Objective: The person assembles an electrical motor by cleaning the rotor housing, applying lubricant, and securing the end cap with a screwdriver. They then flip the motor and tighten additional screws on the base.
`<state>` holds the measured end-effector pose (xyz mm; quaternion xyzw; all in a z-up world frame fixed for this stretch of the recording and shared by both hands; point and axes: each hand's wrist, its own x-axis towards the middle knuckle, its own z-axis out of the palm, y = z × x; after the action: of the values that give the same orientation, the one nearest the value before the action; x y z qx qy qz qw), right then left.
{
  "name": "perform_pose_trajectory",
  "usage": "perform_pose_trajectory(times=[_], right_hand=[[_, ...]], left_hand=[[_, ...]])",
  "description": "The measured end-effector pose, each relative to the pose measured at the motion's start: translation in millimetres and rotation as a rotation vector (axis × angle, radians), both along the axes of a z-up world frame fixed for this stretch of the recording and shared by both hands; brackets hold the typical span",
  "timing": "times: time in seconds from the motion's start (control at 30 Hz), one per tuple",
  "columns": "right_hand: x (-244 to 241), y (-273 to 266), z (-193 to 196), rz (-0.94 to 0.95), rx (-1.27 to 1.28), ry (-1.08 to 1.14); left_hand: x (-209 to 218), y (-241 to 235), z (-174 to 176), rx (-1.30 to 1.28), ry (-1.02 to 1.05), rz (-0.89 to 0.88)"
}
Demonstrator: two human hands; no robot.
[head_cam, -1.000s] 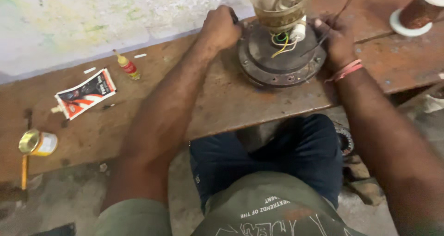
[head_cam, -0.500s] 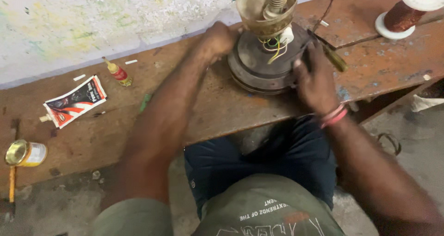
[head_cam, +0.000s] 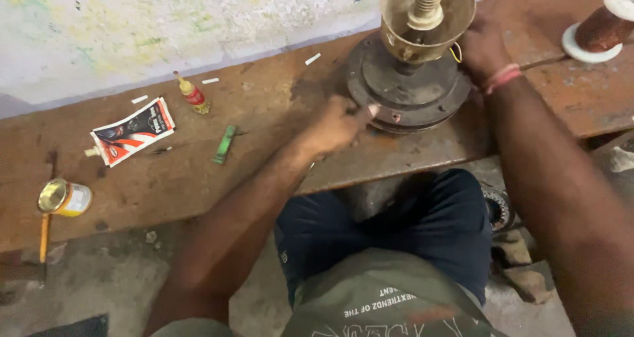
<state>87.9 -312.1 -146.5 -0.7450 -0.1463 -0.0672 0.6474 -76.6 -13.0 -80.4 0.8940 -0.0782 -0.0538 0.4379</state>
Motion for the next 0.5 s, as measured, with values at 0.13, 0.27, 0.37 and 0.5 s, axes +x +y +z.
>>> perform_pose_trajectory(times=[0.13, 0.27, 0.37, 0.5], right_hand=[[-44.6, 0.1, 0.1, -0.012, 0.201, 0.107], [-69.3, 8.7, 11.2, 0.155, 0.549, 0.14], [-74.4, 9.1, 14.2, 0.094, 0.483, 0.129], [-73.8, 5.2, 10.1, 0.106, 0.482, 0.156]], left_hand=[[22.0, 13.8, 33.9, -0.359, -0.624, 0.079], [45.7, 24.2, 79.9, -0.922, -0.481, 0.051], [65.6, 11.8, 91.7, -0.961, -0.589, -0.004], [87.5, -3.5, 77.4, -0.958, -0.63, -0.05]])
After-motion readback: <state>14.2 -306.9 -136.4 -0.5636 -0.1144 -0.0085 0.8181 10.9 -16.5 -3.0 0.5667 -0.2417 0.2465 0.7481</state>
